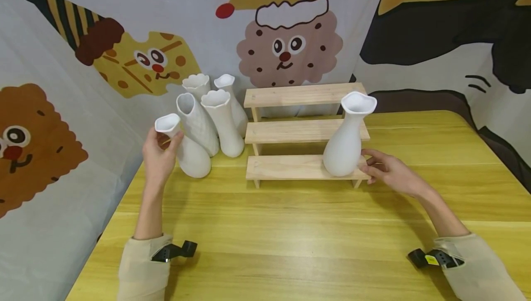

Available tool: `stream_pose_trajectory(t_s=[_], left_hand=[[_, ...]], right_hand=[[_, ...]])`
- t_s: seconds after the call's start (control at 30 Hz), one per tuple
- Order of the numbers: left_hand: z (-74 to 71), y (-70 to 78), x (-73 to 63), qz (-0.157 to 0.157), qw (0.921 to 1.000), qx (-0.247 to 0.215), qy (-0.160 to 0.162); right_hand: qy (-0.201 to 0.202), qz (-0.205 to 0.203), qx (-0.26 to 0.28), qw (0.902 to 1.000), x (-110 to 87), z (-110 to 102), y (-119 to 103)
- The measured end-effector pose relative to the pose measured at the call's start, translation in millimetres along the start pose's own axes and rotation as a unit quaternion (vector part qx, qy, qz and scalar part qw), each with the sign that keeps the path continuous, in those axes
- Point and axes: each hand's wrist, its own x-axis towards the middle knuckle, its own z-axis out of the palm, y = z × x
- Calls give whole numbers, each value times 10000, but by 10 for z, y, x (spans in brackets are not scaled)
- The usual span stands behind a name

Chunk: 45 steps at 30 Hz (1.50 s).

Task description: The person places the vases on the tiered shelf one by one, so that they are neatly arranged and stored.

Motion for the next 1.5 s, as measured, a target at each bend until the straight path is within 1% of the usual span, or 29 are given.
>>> stream_pose_trajectory(t_s=[0.13, 0.37, 0.53, 0.67, 0.77, 0.97, 1.1, 1.3, 1.5], left_hand=[[19, 15, -4, -1, 9998, -56, 182], [46, 83, -49, 102, 9995, -53, 310], [47, 180, -88, 300, 9977, -338, 513], [40, 265, -110, 529, 9956, -515, 570], [33, 337, -137, 635, 9949, -546, 570], [26, 473, -217, 729, 9944, -511, 575], [41, 553, -271, 861, 9928, -656, 510], [102, 672, -345, 1118, 9882, -973, 394], [169, 772, -409, 1347, 9842, -1137, 158]], right_hand=[[-5, -3, 21, 10000, 2, -4, 3], [-29, 1, 72, 10000, 10, -5, 28], [-15, -11, 65, 10000, 15, -10, 37], [-8, -43, 37, 10000, 19, -10, 32], [-6, -53, 16, 10000, 20, -9, 28], [-23, -65, 139, 9999, 15, -6, 26], [-35, -47, 155, 9999, 13, -4, 22], [-36, -50, 114, 9999, 4, -3, 6], [-50, -104, -2, 9999, 8, -3, 10]])
